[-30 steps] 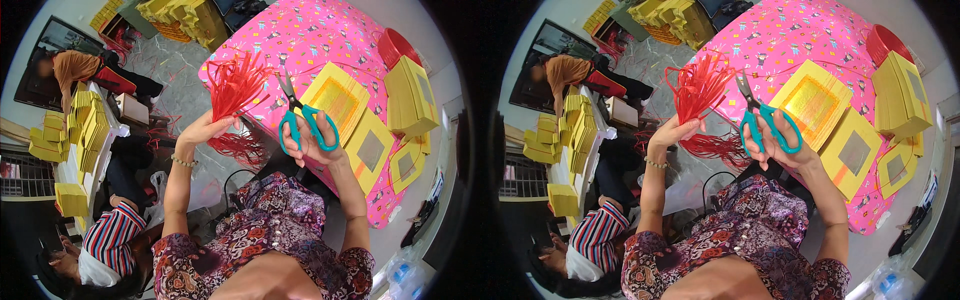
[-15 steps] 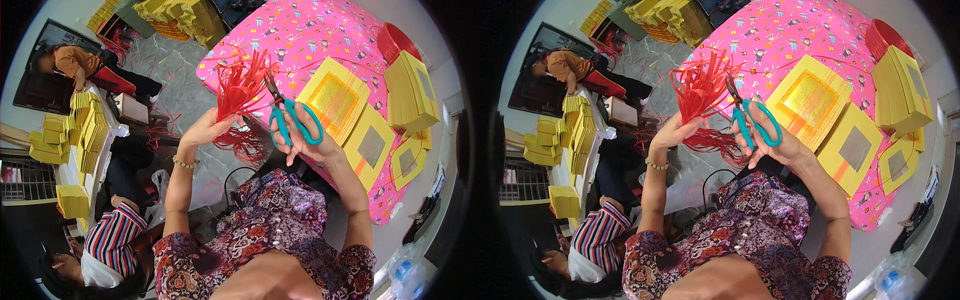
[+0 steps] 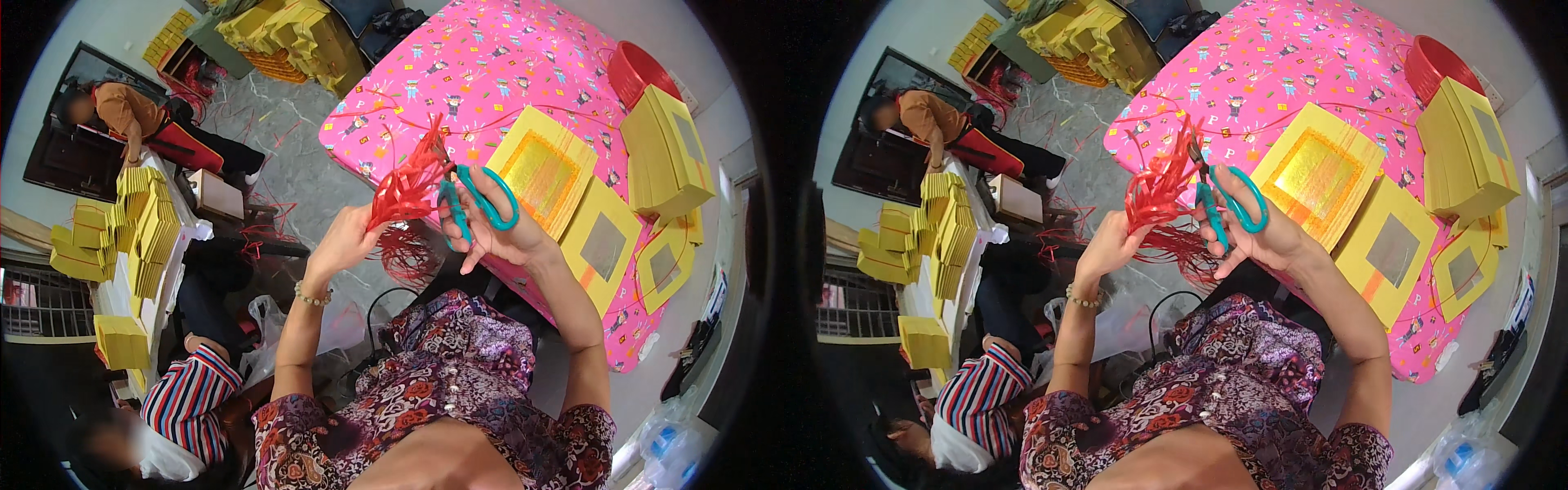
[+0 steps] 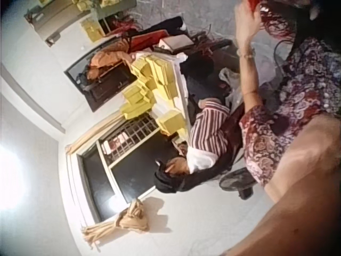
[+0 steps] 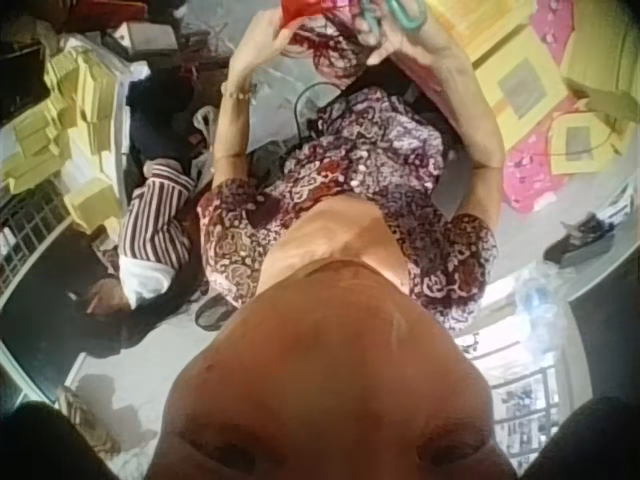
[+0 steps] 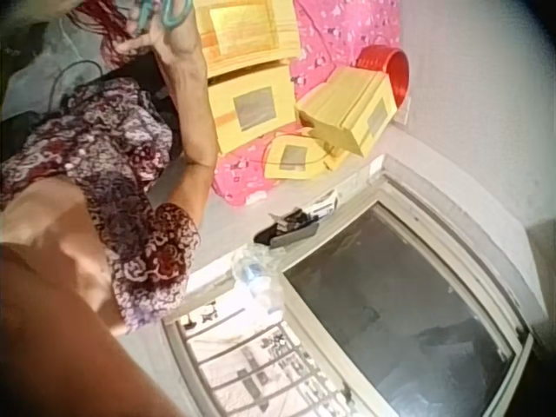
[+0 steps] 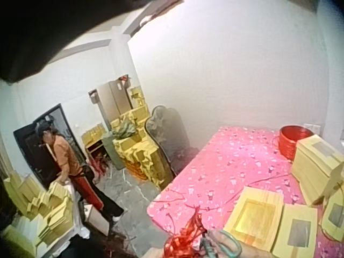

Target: Trimming bundles of red plastic ties with scissors and organizing yellow paper product boxes.

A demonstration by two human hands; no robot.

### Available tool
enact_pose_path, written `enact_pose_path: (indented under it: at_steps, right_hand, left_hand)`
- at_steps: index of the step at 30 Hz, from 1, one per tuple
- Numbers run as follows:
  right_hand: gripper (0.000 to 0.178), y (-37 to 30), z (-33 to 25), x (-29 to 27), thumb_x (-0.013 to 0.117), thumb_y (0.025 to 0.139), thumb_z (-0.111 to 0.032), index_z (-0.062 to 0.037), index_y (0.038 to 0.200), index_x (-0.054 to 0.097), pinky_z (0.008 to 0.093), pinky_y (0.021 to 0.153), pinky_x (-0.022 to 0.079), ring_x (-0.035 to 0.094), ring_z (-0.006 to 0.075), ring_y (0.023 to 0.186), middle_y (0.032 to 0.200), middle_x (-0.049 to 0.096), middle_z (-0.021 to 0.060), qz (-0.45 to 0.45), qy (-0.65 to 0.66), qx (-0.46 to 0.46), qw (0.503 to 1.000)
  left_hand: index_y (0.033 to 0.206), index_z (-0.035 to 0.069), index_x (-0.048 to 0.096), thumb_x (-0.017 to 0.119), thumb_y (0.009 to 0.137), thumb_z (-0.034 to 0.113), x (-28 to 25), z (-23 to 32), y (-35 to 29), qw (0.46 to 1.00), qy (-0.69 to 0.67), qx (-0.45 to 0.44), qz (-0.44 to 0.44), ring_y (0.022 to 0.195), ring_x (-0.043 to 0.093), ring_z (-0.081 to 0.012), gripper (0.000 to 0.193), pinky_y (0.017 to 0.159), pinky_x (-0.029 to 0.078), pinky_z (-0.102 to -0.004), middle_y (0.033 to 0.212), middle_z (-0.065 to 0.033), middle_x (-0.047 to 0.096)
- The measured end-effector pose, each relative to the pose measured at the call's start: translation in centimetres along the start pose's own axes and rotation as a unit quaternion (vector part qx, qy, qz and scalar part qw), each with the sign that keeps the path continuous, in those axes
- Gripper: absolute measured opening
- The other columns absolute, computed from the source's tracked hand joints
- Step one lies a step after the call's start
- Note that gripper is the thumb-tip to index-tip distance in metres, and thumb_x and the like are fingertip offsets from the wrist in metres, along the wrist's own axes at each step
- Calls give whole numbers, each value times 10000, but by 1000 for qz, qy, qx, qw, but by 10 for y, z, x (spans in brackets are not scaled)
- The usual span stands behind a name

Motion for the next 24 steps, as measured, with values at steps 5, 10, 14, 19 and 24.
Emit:
enact_pose_path:
  at_steps: [5,10,14,19,24]
  right_hand:
    - [611,-2,5,6,366,884,-648,-76,1078,464,390,518,598,556,173,630,791,516,83,-6,-2,-5,1000]
    - [583,-3,5,3,376,879,-652,-99,1040,466,385,504,596,564,162,619,762,504,76,12,-20,11,1000]
    - [577,-4,3,1,373,877,-657,-104,1003,480,382,490,593,577,163,609,737,513,74,32,-35,1,999]
    - [556,-3,-1,0,388,880,-643,-107,986,494,392,512,596,577,165,609,750,532,92,20,21,-14,999]
    - [531,-3,-4,0,398,890,-623,-112,995,496,377,525,591,561,155,589,727,521,77,16,26,-34,999]
  left_hand:
    - [1204,46,522,554,726,10,1,-3,-4,992,65,45,100,675,563,-414,481,609,446,-458,736,-239,570]
    - [1164,34,537,555,682,-20,7,-8,-6,989,73,52,117,674,582,-398,486,607,464,-442,726,-229,581]
    - [1109,30,545,553,667,-28,3,3,-5,988,78,41,130,676,588,-392,446,609,469,-436,732,-220,588]
    - [1062,24,538,552,675,-30,6,11,-7,983,105,58,141,717,610,-363,391,608,481,-423,811,-186,616]
    - [1068,27,539,563,687,-19,15,10,-8,982,102,66,147,730,618,-350,385,605,485,-417,830,-177,621]
Point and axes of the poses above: each hand's wrist, its own y-axis towards the middle knuckle, its own x-axis out of the palm, z = x × y, the point moved 6 cm from there along y, towards the middle knuckle
